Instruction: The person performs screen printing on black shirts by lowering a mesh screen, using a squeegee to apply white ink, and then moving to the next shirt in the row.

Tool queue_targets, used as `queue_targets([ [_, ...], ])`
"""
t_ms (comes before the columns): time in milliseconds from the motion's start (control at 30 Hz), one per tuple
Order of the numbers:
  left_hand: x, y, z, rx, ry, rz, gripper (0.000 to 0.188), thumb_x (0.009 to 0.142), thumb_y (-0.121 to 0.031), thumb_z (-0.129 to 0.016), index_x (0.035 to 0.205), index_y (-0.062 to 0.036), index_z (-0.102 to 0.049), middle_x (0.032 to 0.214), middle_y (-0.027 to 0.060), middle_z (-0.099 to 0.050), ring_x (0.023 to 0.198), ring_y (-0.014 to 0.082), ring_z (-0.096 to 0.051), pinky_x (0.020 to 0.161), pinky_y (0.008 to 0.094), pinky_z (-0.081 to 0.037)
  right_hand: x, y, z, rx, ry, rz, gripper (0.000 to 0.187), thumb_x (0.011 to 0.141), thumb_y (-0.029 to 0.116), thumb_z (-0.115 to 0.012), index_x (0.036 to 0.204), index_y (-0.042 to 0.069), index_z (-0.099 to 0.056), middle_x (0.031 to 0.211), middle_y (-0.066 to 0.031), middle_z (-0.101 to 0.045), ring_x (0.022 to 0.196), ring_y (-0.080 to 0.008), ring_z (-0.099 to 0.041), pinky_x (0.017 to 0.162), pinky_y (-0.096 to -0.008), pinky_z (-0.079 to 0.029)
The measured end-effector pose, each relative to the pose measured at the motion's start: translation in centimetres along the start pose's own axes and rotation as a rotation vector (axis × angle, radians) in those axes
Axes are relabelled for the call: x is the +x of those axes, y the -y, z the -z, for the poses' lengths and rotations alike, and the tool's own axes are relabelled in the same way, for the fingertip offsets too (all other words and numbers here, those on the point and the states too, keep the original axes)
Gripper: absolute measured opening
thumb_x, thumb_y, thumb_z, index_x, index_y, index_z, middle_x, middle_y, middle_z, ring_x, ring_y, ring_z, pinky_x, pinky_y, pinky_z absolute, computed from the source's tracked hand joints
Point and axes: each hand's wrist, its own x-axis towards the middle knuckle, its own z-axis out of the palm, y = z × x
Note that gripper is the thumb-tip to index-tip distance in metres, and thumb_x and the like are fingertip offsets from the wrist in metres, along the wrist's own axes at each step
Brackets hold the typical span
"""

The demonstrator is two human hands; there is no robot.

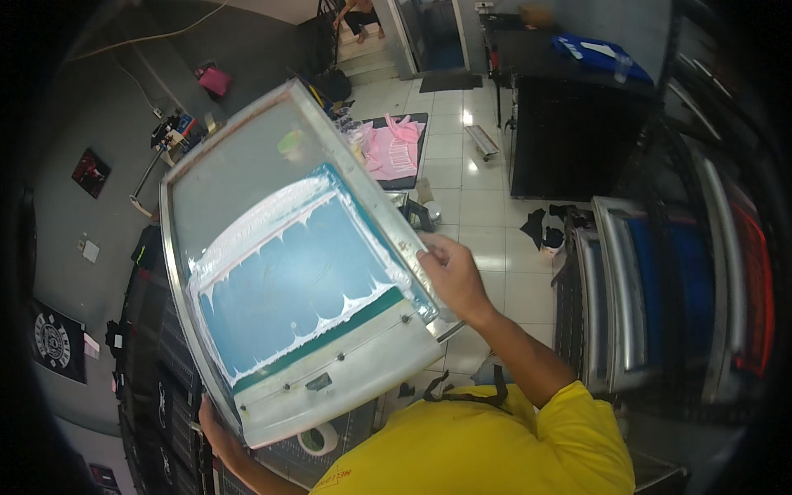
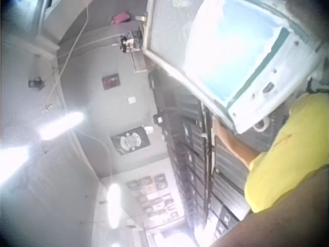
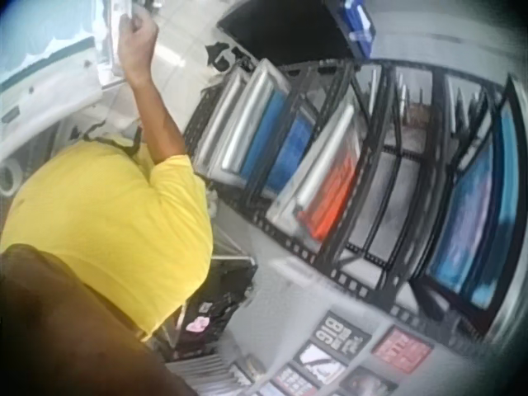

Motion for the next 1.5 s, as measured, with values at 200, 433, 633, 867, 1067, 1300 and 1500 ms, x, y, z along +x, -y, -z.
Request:
queue_targets([
  [200,4.0,2.4,-17.3,0.003,-0.021,-0.061,0.043,0.098,-0.026,-0.047,0.122,0.008,-0.056,0.119,0.0137,-0.059,0.108,0.0214,-0.056,0.097,0.0333,-0.041,14.8,-1.4,9.6,-0.05,-0.029,-0.004,0.033,0.093,0.009,-0.054,0.12,-0.011,-0.057,0.103,-0.0133,-0.067,0.09,-0.0127,-0.062,0.082,-0.0237,-0.048],
  [433,7.3,5.9,-38.4,-0.147,0.096,0.049,0.039,0.098,-0.024,-0.044,0.117,0.007,-0.059,0.108,0.0109,-0.063,0.097,0.0172,-0.06,0.09,0.031,-0.044,32.7,-0.8,23.6,-0.157,-0.12,0.014,0.032,0.092,0.008,-0.056,0.117,-0.01,-0.059,0.1,-0.0126,-0.068,0.088,-0.0128,-0.061,0.082,-0.0247,-0.047],
  [633,10.8,8.2,-55.7,-0.115,0.165,0.04,0.04,0.096,-0.022,-0.046,0.12,0.0083,-0.057,0.11,0.0117,-0.063,0.101,0.017,-0.059,0.094,0.0301,-0.043,48.5,-1.4,32.7,-0.404,-0.145,0.043,0.031,0.093,0.012,-0.057,0.114,-0.009,-0.063,0.102,-0.0126,-0.067,0.093,-0.0151,-0.061,0.086,-0.0274,-0.047],
  [867,16.5,13.3,-74.7,-0.239,0.202,0.133,0.048,0.092,-0.016,-0.055,0.132,0.0076,-0.048,0.119,0.0133,-0.06,0.105,0.017,-0.056,0.094,0.0286,-0.041,67.0,-3.1,41.6,-0.552,-0.136,0.094,0.032,0.094,0.017,-0.055,0.114,-0.007,-0.064,0.103,-0.0112,-0.066,0.094,-0.0157,-0.06,0.088,-0.0279,-0.045],
  [1067,23.1,16.7,-86.6,-0.197,0.269,0.099,0.045,0.093,-0.017,-0.057,0.131,0.0062,-0.048,0.115,0.0115,-0.055,0.1,0.0167,-0.054,0.091,0.0292,-0.042,78.5,-3.4,47.1,-0.589,-0.146,0.138,0.032,0.097,0.019,-0.052,0.113,-0.007,-0.064,0.105,-0.0112,-0.066,0.096,-0.0164,-0.06,0.089,-0.0283,-0.045],
  [1300,30.2,17.9,-97.0,-0.107,0.191,0.045,0.046,0.093,-0.019,-0.06,0.129,0.0053,-0.048,0.109,0.0143,-0.05,0.102,0.0217,-0.051,0.089,0.0301,-0.041,92.9,-4.9,49.6,-0.545,-0.092,0.068,0.033,0.098,0.019,-0.052,0.115,-0.006,-0.063,0.106,-0.0105,-0.066,0.096,-0.0175,-0.061,0.088,-0.0293,-0.046],
  [1500,36.6,17.9,-104.1,0.035,0.105,0.056,0.048,0.091,-0.021,-0.062,0.127,0.0079,-0.047,0.11,0.0176,-0.049,0.104,0.027,-0.051,0.093,0.0325,-0.04,105.5,-9.6,49.6,-0.5,0.005,-0.016,0.035,0.099,0.019,-0.047,0.118,-0.007,-0.06,0.109,-0.0115,-0.064,0.1,-0.0191,-0.061,0.09,-0.0307,-0.046],
])
